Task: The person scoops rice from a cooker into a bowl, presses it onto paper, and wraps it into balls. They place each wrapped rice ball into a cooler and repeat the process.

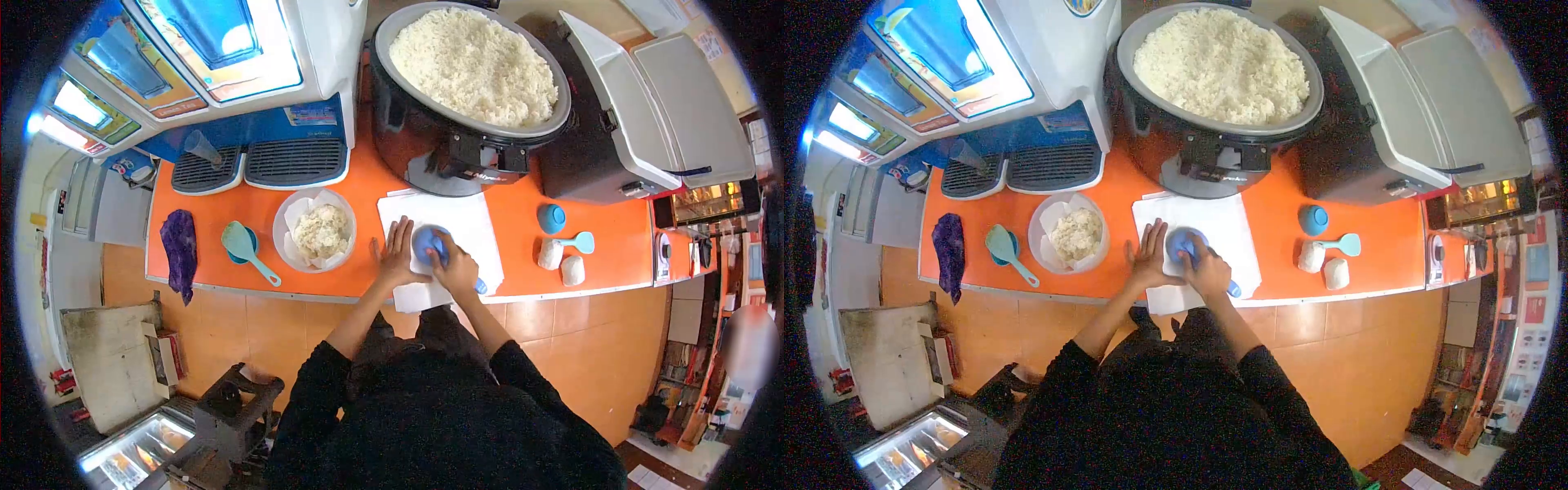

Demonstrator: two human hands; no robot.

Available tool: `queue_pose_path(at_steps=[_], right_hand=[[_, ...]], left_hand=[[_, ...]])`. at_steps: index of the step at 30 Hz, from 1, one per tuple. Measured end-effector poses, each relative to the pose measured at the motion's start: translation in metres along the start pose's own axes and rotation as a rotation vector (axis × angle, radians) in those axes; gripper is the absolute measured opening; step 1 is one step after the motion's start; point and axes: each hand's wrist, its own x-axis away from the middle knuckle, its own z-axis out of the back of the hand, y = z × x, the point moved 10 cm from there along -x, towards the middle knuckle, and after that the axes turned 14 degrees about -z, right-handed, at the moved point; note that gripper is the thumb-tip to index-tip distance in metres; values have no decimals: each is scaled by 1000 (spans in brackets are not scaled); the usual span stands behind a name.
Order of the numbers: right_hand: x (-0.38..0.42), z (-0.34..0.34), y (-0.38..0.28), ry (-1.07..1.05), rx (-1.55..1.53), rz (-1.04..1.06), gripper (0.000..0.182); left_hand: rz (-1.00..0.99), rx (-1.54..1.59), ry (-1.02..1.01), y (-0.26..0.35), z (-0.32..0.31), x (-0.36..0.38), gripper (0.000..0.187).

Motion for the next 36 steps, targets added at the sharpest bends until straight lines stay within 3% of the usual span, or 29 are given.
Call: queue_pose_path(at_steps=[2,3,6,7,8,10,11,12,13,15,17,18,19,20,22,26,30,32,34,36], right_hand=[[1,9,0,50,-99,123,43],[-8,2,0,-39,-43,61,46],[-9,9,8,-141,-123,-73,48],[-10,11,16,-132,-289,-50,51],[-8,13,30,-125,-293,-38,51],[-11,15,83,-188,-764,-334,51],[-20,26,98,-97,-832,-261,51],[-31,32,118,-9,-897,-187,51],[-38,37,134,-17,-900,-187,51],[-56,57,151,128,-631,-190,48],[-57,76,133,58,-581,-221,49],[-55,77,130,-12,-524,-256,50],[-67,73,138,131,-159,-260,52],[-65,69,140,129,-161,-257,52],[-19,118,58,564,159,156,53],[49,68,-6,-8,-19,759,56],[9,50,51,41,90,607,34],[-19,50,78,-134,-192,454,30],[-33,49,81,-138,-341,493,21],[-62,26,117,-400,-879,-14,10]], left_hand=[[34,-39,-63,-4,2,-7,152],[-30,-20,21,1,8,-7,151],[-7,-39,8,3,9,-1,151],[-29,-56,129,16,29,10,130],[-31,-63,141,19,26,21,130],[-149,-205,332,34,34,43,91],[-146,-208,332,35,29,49,91],[-252,-122,254,46,19,52,69],[-356,-34,174,57,10,56,48],[-376,-38,165,63,9,55,38],[-455,-37,213,68,4,50,19],[-451,-39,214,68,2,49,19],[-452,-36,229,68,3,48,16],[-453,-34,245,68,3,47,13],[-438,-33,307,71,11,47,13],[-371,-67,399,78,33,49,11],[-364,-46,443,89,48,58,10],[-251,56,403,91,50,63,14],[-248,109,423,69,43,64,17],[-251,169,442,53,41,63,22]])
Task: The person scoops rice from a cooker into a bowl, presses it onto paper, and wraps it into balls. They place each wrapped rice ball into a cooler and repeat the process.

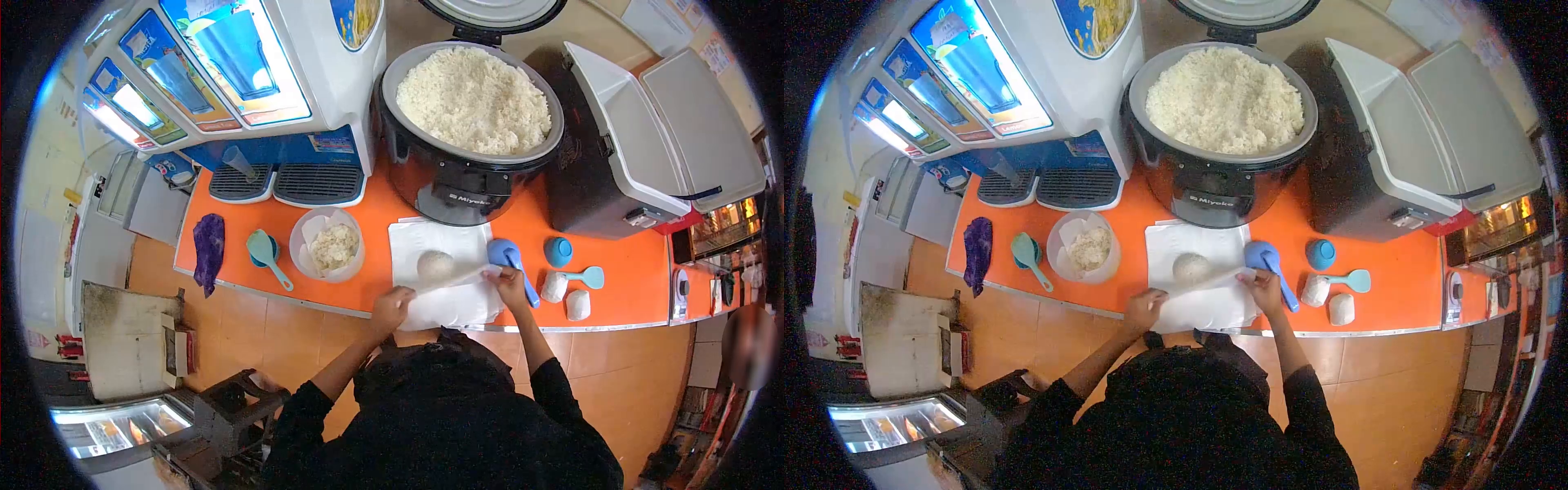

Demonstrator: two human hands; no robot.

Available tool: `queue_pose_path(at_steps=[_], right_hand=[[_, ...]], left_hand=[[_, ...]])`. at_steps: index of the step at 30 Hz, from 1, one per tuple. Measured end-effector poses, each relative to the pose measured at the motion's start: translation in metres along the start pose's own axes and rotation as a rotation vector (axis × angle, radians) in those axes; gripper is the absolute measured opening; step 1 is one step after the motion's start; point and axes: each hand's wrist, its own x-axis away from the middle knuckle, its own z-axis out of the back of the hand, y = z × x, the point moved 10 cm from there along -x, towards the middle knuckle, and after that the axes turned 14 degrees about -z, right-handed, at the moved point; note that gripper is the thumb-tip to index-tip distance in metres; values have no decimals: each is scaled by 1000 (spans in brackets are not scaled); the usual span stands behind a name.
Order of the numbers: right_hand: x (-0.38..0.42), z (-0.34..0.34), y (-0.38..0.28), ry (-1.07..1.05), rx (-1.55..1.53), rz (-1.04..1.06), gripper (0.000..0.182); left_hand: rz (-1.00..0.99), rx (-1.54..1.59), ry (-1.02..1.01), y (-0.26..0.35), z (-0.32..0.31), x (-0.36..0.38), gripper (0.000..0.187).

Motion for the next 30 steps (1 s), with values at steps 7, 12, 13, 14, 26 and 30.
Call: queue_pose_path(at_steps=[7,12,13,14,26,30], right_hand=[[-28,-8,9,419,79,167,24],[-12,-20,-9,492,386,52,25],[-8,-21,-11,490,386,48,25],[2,-25,-28,584,573,171,30],[58,-142,-55,-48,967,636,63],[59,-141,-56,-34,939,644,65]], left_hand=[[519,366,483,-127,-12,11,33],[683,284,464,-136,-23,34,36],[686,283,462,-131,-15,37,36],[663,197,430,-125,-1,38,37],[949,953,19,-118,-29,50,26],[767,798,54,-158,-31,-3,29]])
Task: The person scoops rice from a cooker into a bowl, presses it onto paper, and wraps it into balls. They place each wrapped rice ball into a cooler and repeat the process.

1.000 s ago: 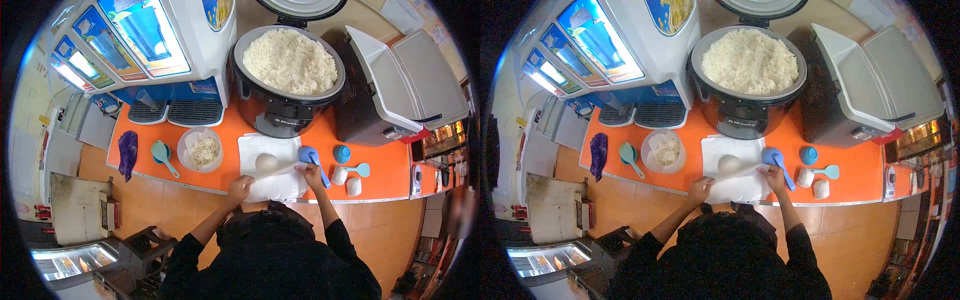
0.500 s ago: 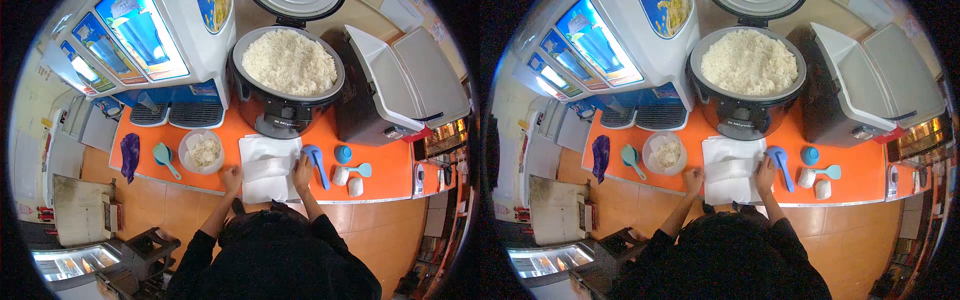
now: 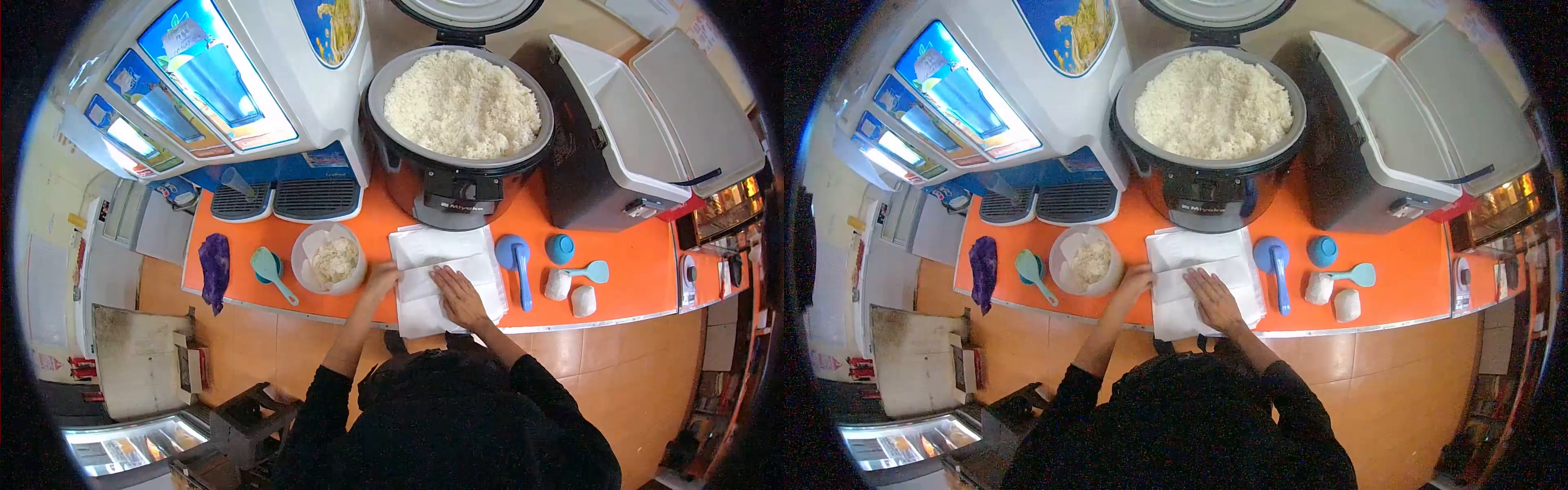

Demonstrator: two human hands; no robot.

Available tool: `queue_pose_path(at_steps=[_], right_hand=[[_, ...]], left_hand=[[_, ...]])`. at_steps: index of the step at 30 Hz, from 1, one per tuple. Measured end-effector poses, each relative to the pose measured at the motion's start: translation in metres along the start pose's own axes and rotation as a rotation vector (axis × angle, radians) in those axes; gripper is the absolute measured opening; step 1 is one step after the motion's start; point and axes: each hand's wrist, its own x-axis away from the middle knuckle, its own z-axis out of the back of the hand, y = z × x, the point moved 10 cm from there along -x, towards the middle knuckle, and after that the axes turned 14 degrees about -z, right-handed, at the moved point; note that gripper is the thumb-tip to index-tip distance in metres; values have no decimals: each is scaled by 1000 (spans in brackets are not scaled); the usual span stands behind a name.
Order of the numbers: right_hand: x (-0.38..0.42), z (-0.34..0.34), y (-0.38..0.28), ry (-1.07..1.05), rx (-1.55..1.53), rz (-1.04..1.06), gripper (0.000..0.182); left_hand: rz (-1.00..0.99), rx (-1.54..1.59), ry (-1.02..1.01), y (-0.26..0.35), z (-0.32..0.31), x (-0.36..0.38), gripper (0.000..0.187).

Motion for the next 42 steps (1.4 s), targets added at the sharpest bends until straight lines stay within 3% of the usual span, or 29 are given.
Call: queue_pose_path(at_steps=[1,3,4,6,7,9,13,17,19,22,24,26,30,32,33,35,36,40,42], right_hand=[[0,1,0,0,-12,-9,65],[1,2,-1,8,-10,-10,65],[0,4,-1,14,-6,-6,65],[-1,8,-2,18,2,5,65],[0,8,-3,11,9,22,65],[-1,11,-1,20,-5,19,64],[3,15,-2,-5,-85,21,68],[2,22,-2,74,-62,34,61],[2,19,-4,65,-44,90,61],[1,19,-4,61,-28,114,59],[1,18,-2,73,-33,119,59],[4,13,2,78,-40,120,58],[15,6,13,80,-77,176,57],[9,5,26,85,-101,129,51],[2,13,18,141,12,168,52],[-23,59,-25,219,231,304,46],[-35,53,-16,216,229,304,46],[-62,27,61,41,508,144,43],[-55,47,104,-102,510,-103,40]], left_hand=[[0,-2,-4,19,-13,-10,29],[-56,-322,-26,75,-37,-18,24],[-59,-327,-34,59,-35,-25,24],[-386,-267,-19,60,-38,-32,17],[-387,-271,-29,69,-35,-24,17],[-380,-861,-293,83,-31,-4,28],[-557,-529,-453,95,-45,0,46],[-532,-599,-439,118,-84,-41,50],[-306,-879,-551,102,-95,-61,52],[-372,-1054,-512,122,-112,-49,47],[-305,-1111,-521,112,-112,-23,41],[-746,-786,-395,120,-113,12,36],[-779,-704,-449,120,-121,55,36],[-950,-1126,-502,117,-128,71,45],[-944,-1253,-518,104,-127,73,52],[-921,-1280,-500,87,-130,77,52],[-903,-1310,-484,82,-133,79,52],[-979,-1306,-375,105,-143,94,52],[-979,-1291,-303,105,-145,101,53]])
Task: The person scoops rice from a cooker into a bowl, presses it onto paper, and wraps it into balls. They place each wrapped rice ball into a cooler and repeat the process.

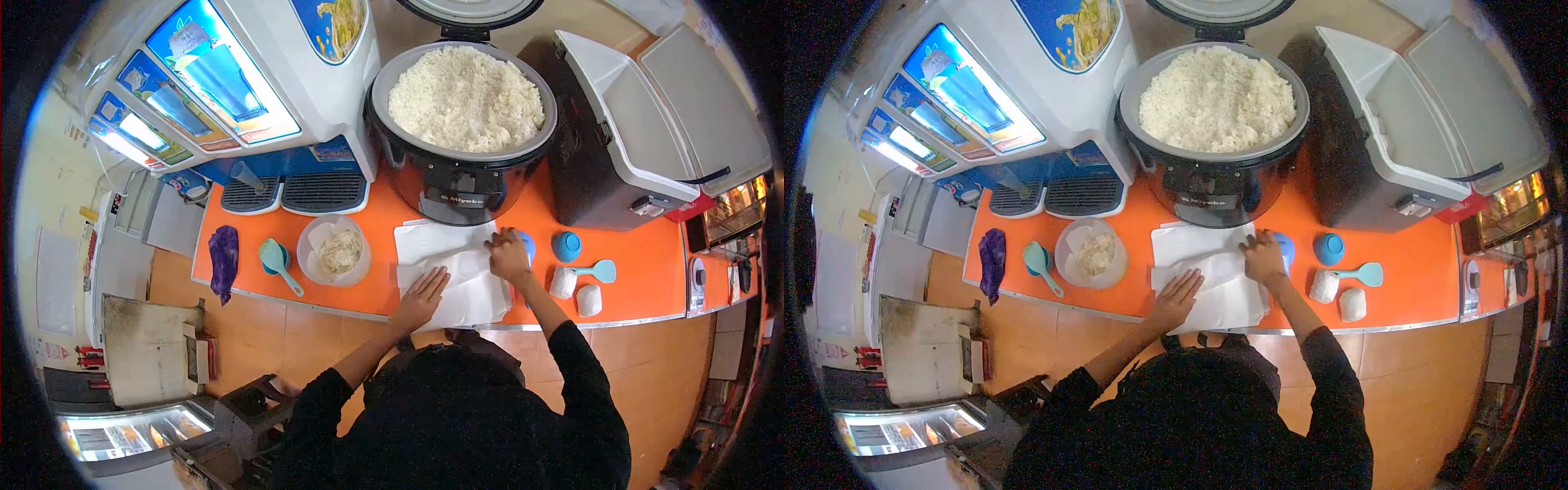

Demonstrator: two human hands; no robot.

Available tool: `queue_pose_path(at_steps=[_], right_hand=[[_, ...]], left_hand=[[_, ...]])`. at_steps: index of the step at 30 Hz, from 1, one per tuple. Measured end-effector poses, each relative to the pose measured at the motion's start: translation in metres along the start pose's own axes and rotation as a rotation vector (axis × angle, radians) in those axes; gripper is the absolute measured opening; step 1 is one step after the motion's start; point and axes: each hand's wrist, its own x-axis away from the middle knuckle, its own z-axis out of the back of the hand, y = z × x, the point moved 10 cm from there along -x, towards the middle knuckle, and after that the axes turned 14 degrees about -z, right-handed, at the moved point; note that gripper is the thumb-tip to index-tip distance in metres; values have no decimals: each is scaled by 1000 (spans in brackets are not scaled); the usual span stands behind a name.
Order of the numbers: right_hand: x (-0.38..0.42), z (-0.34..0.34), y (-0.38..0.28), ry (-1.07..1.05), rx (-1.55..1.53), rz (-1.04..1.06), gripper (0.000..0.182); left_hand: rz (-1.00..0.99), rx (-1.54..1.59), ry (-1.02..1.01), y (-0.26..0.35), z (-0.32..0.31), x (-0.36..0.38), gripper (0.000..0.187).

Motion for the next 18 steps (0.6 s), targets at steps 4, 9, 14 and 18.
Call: queue_pose_path(at_steps=[4,9,14,18], right_hand=[[39,48,-31,158,-372,164,50],[51,5,-65,197,-563,246,40],[46,-9,-53,193,-563,204,30],[32,-24,-49,182,-563,115,36]], left_hand=[[31,-101,7,8,-19,3,54],[388,103,287,-26,9,12,36],[407,186,306,-56,-16,39,18],[441,269,359,-69,-13,38,18]])
